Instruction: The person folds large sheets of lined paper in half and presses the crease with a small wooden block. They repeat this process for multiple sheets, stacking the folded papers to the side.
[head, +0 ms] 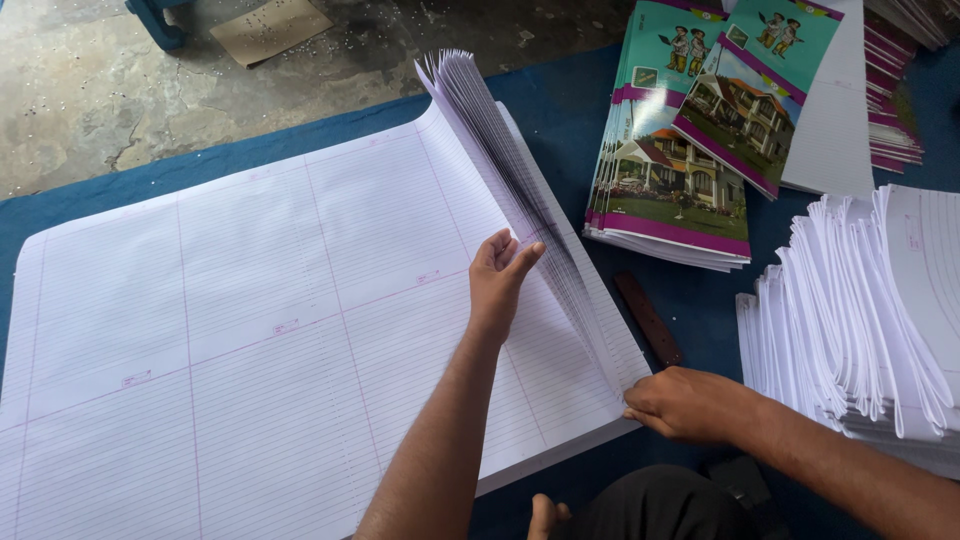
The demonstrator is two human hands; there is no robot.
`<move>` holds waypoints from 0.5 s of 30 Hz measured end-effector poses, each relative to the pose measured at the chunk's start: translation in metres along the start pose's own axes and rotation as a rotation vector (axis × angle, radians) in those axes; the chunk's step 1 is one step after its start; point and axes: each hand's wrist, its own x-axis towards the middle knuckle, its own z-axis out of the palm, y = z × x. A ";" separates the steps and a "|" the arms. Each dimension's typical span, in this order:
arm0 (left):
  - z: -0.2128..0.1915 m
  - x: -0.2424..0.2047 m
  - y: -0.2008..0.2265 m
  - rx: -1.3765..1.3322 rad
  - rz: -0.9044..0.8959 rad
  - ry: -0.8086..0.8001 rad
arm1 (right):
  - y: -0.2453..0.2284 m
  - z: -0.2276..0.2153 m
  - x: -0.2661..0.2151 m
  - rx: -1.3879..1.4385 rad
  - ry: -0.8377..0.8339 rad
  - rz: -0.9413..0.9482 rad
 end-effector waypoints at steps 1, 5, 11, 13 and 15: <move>0.000 0.001 -0.001 -0.003 -0.001 -0.002 | 0.000 0.000 0.000 -0.008 0.000 0.001; 0.000 0.003 -0.006 0.002 0.004 0.004 | -0.001 0.001 0.000 0.009 -0.019 0.045; 0.001 -0.001 -0.001 -0.032 0.024 -0.002 | 0.000 0.001 0.001 0.033 -0.023 0.044; 0.002 -0.005 0.007 -0.029 0.059 -0.003 | 0.000 0.000 0.000 0.029 -0.049 0.074; 0.005 -0.011 0.015 0.000 0.033 0.013 | -0.001 0.000 0.001 0.034 -0.039 0.051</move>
